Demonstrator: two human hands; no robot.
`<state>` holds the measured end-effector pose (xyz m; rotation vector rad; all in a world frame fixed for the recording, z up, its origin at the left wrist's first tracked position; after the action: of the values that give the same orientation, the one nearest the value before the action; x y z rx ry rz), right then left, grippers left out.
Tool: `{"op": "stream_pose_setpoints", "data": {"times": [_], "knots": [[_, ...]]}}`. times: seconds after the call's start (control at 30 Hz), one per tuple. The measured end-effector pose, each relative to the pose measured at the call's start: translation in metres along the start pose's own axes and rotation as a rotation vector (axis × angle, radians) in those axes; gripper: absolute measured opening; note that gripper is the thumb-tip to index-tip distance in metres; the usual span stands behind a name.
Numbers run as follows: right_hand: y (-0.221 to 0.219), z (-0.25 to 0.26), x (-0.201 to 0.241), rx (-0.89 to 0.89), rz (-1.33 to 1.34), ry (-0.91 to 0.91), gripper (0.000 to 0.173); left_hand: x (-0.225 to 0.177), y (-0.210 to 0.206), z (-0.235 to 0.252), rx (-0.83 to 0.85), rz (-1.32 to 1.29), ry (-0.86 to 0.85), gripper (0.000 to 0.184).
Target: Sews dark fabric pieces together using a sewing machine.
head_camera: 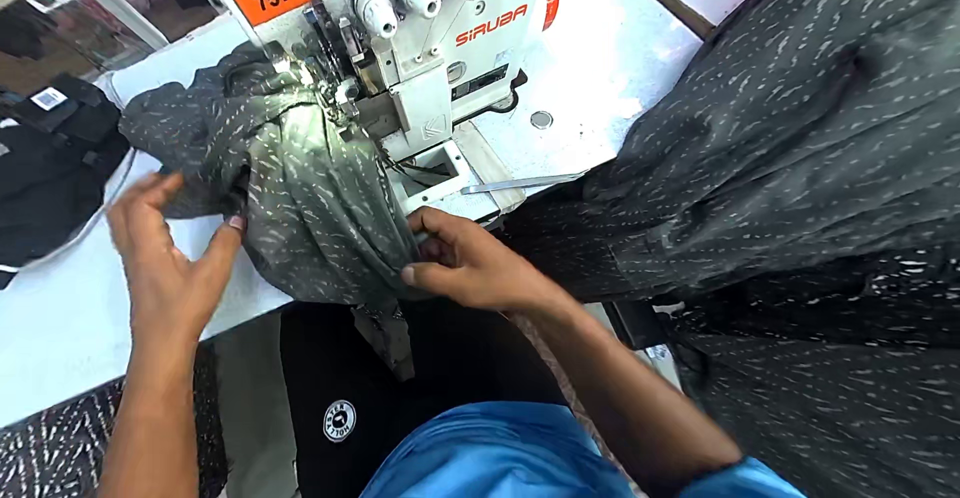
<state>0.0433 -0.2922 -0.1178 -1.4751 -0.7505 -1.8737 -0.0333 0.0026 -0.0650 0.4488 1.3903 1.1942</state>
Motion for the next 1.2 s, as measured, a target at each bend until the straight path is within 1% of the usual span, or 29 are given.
{"op": "stream_pose_setpoints", "data": {"times": [0.03, 0.07, 0.1, 0.17, 0.23, 0.27, 0.3, 0.37, 0.4, 0.43, 0.5, 0.53, 0.57, 0.6, 0.63, 0.67, 0.73, 0.8, 0.83, 0.87, 0.9, 0.93, 0.97, 1.0, 1.03, 1.1, 1.13, 1.17, 1.2], "knots": [[-0.001, -0.01, -0.003, 0.142, 0.093, -0.07, 0.035, 0.021, -0.009, -0.01, 0.047, 0.027, 0.129, 0.067], [0.0, -0.02, -0.01, 0.266, 0.1, -0.102, 0.039, 0.031, -0.019, -0.017, 0.076, 0.087, 0.171, 0.064], [0.002, -0.03, -0.018, 0.366, 0.033, -0.122, 0.035, 0.033, -0.026, -0.021, 0.076, 0.151, 0.163, 0.055], [0.01, -0.055, -0.045, 0.593, -0.189, -0.244, 0.023, 0.029, -0.025, -0.021, 0.061, 0.111, 0.191, 0.031], [0.022, -0.075, -0.062, 0.702, -0.428, -0.391, 0.018, 0.03, -0.012, -0.019, 0.008, -0.183, 0.36, 0.021], [0.023, -0.081, -0.058, 0.705, -0.448, -0.357, 0.012, 0.029, -0.001, -0.018, -0.068, -0.387, 0.425, 0.012], [0.02, -0.082, -0.046, 0.655, -0.34, -0.242, 0.012, 0.024, 0.014, -0.015, -0.143, -0.576, 0.443, 0.008], [0.003, -0.074, -0.023, 0.472, -0.131, -0.002, 0.018, 0.012, 0.041, -0.002, -0.243, -0.784, 0.365, 0.012], [-0.006, -0.065, -0.02, 0.369, -0.198, 0.086, 0.018, 0.01, 0.051, 0.01, -0.278, -0.782, 0.287, 0.018], [-0.014, -0.056, -0.023, 0.293, -0.346, 0.132, 0.016, 0.01, 0.058, 0.023, -0.31, -0.68, 0.213, 0.026], [-0.021, -0.046, -0.033, 0.165, -0.556, 0.099, 0.014, 0.006, 0.068, 0.042, -0.278, -0.229, 0.162, 0.047], [-0.019, -0.048, -0.034, 0.095, -0.565, 0.065, 0.015, -0.003, 0.07, 0.042, -0.223, -0.032, 0.145, 0.059], [-0.015, -0.055, -0.036, 0.03, -0.543, 0.008, 0.019, -0.012, 0.07, 0.028, -0.176, 0.073, 0.126, 0.07], [-0.01, -0.065, -0.04, -0.018, -0.552, -0.069, 0.024, -0.019, 0.064, 0.002, -0.169, 0.081, 0.098, 0.075], [-0.003, -0.074, -0.046, -0.043, -0.603, -0.144, 0.03, -0.022, 0.051, -0.033, -0.203, -0.013, 0.081, 0.073], [0.001, -0.078, -0.053, -0.044, -0.664, -0.197, 0.038, -0.02, 0.028, -0.072, -0.248, -0.176, 0.137, 0.065], [-0.005, -0.071, -0.062, -0.018, -0.783, -0.202, 0.063, -0.001, -0.039, -0.141, -0.195, -0.515, 0.426, 0.05], [-0.027, -0.049, -0.064, 0.054, -0.863, -0.175, 0.08, 0.017, -0.112, -0.181, -0.013, -0.721, 0.666, 0.06], [-0.042, -0.038, -0.067, 0.111, -0.891, -0.148, 0.079, 0.024, -0.139, -0.188, 0.038, -0.746, 0.684, 0.06], [-0.058, -0.029, -0.073, 0.158, -0.919, -0.099, 0.068, 0.029, -0.156, -0.187, 0.027, -0.737, 0.641, 0.049], [-0.073, -0.022, -0.078, 0.17, -0.931, -0.017, 0.047, 0.032, -0.16, -0.18, -0.026, -0.731, 0.566, 0.03], [-0.086, -0.019, -0.079, 0.156, -0.914, 0.073, 0.026, 0.031, -0.15, -0.174, -0.077, -0.729, 0.487, 0.019], [-0.096, -0.019, -0.071, 0.125, -0.852, 0.15, 0.015, 0.026, -0.13, -0.171, -0.101, -0.745, 0.419, 0.019], [-0.103, -0.021, -0.057, 0.113, -0.698, 0.19, 0.014, 0.02, -0.102, -0.173, -0.113, -0.778, 0.38, 0.022], [-0.11, -0.023, -0.038, 0.128, -0.432, 0.215, 0.015, 0.013, -0.069, -0.18, -0.118, -0.812, 0.372, 0.024], [-0.135, -0.03, 0.0, 0.243, 0.327, 0.138, 0.017, -0.004, 0.004, -0.195, -0.075, -0.841, 0.381, 0.023], [-0.151, -0.036, 0.015, 0.321, 0.646, 0.06, 0.015, -0.011, 0.037, -0.198, 0.003, -0.814, 0.415, 0.02], [-0.164, -0.043, 0.026, 0.39, 0.862, -0.006, 0.012, -0.016, 0.061, -0.197, 0.116, -0.787, 0.46, 0.017], [-0.171, -0.053, 0.03, 0.45, 0.972, -0.063, 0.01, -0.017, 0.076, -0.197, 0.271, -0.752, 0.51, 0.016]]}}
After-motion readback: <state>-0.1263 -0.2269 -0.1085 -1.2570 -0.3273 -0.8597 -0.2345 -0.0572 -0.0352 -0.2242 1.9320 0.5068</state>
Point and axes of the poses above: each hand's wrist, its own z-axis towards the middle knuckle, its own y-axis out of the back of the hand, x = y × z, the point moved 5 cm from there along z, towards the middle knuckle, and after that the axes turned 7 degrees about y, right-handed, at the moved point
